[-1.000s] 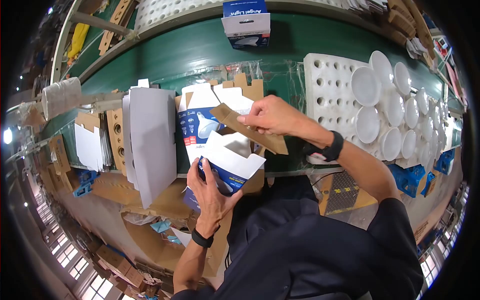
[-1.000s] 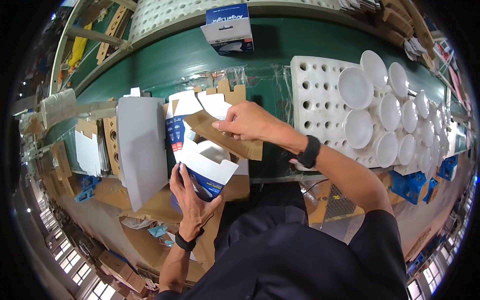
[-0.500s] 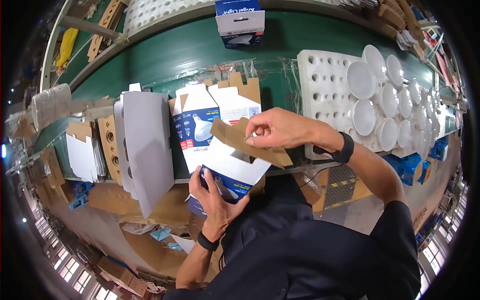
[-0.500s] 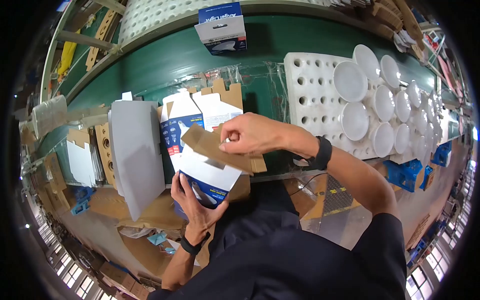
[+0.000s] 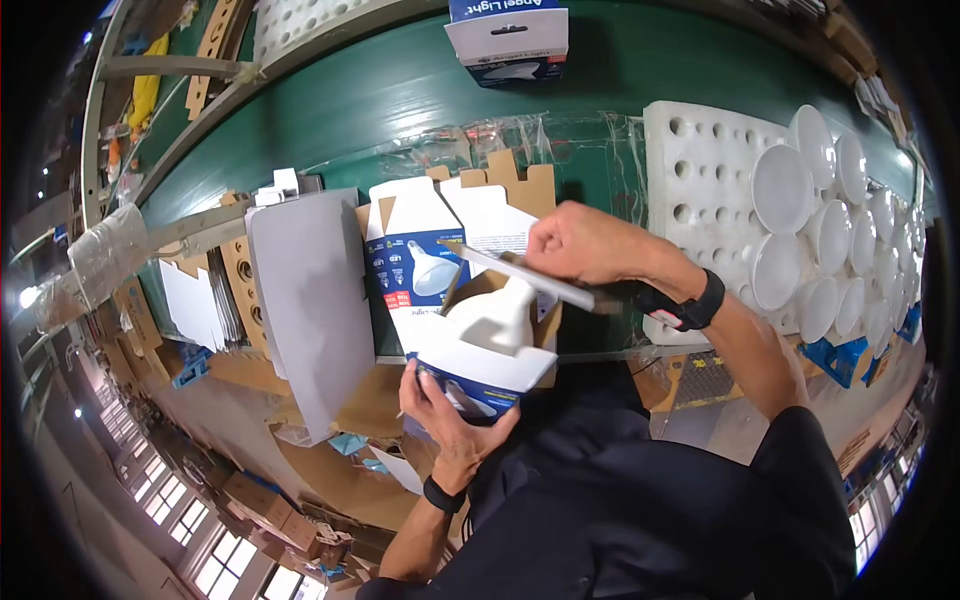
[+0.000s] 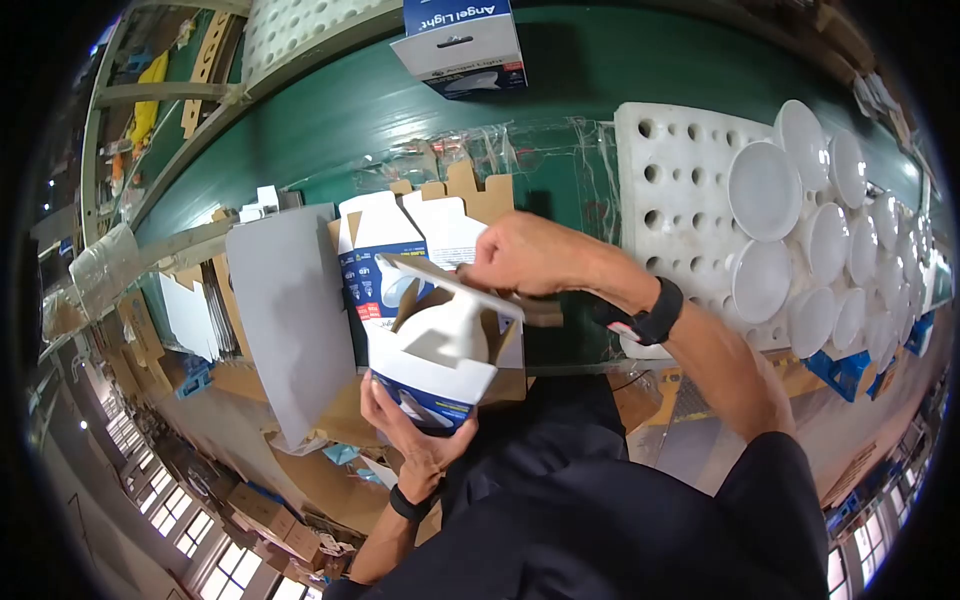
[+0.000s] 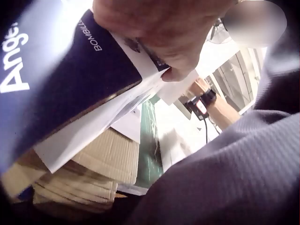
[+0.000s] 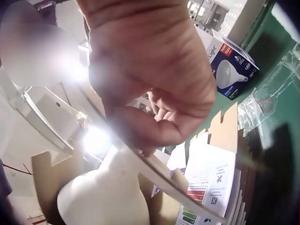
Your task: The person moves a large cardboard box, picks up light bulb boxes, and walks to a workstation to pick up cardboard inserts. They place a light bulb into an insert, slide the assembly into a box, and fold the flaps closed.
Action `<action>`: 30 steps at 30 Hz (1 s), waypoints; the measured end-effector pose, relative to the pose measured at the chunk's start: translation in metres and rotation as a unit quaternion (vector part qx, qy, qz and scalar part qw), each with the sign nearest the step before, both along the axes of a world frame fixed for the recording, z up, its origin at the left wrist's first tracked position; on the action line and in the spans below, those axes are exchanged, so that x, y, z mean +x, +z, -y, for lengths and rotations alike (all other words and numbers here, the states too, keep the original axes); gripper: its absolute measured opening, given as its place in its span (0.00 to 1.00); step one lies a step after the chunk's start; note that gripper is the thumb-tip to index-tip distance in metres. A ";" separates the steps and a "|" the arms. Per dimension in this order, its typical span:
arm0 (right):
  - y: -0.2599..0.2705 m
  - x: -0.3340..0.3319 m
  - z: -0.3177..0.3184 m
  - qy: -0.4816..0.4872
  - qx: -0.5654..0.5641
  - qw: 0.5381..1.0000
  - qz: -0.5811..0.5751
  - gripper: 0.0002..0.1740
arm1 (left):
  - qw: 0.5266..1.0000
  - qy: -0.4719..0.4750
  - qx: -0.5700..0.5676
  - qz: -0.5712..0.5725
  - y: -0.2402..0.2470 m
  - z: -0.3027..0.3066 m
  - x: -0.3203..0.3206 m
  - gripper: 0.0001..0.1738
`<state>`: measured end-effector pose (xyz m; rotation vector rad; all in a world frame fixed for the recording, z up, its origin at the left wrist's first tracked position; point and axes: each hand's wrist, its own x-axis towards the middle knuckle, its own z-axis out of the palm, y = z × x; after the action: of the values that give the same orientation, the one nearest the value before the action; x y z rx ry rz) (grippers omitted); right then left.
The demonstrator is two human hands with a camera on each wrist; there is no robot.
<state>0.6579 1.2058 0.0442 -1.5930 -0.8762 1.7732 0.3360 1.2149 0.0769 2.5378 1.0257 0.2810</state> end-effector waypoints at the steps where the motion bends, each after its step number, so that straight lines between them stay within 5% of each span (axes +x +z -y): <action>1: 0.005 -0.003 0.003 0.011 -0.059 0.998 -0.037 0.14 | 1.000 0.001 -0.001 -0.001 0.000 -0.002 0.000 0.72; 3: 0.015 -0.015 0.005 0.024 -0.050 0.993 -0.104 0.15 | 0.999 0.027 -0.010 0.022 -0.001 -0.002 -0.001 0.72; 5: 0.005 -0.033 0.003 0.074 0.102 0.992 0.006 0.18 | 0.999 -0.025 -0.032 0.025 -0.001 0.001 -0.001 0.73; 11: 0.016 -0.045 -0.043 0.116 0.124 0.981 0.095 0.19 | 0.999 -0.008 -0.011 0.053 0.000 0.019 0.011 0.68; 13: 0.019 -0.039 -0.060 0.134 -0.042 0.990 0.010 0.18 | 0.998 -0.003 0.001 0.055 -0.002 0.011 0.019 0.71; 15: 0.003 -0.043 -0.061 0.156 -0.079 0.984 -0.030 0.17 | 0.998 -0.004 -0.014 0.058 -0.003 0.009 0.020 0.71; 18: -0.018 -0.066 -0.043 0.136 0.107 0.985 0.004 0.18 | 0.997 -0.013 -0.016 0.068 -0.006 0.011 0.016 0.72; 23: -0.018 -0.033 -0.048 0.158 0.088 0.984 0.000 0.17 | 0.999 0.008 -0.005 0.050 -0.004 0.006 0.010 0.70; 25: -0.022 -0.052 -0.038 0.183 0.200 0.962 0.023 0.16 | 0.998 0.011 -0.011 0.055 -0.006 0.008 0.012 0.69; 30: -0.016 -0.054 -0.021 0.207 0.051 0.975 -0.068 0.14 | 0.999 -0.001 -0.045 0.016 -0.005 0.013 0.002 0.69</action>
<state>0.6038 1.2271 0.0278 -1.2704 -1.2800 2.0499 0.3382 1.2018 0.0724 2.4467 1.0000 0.2670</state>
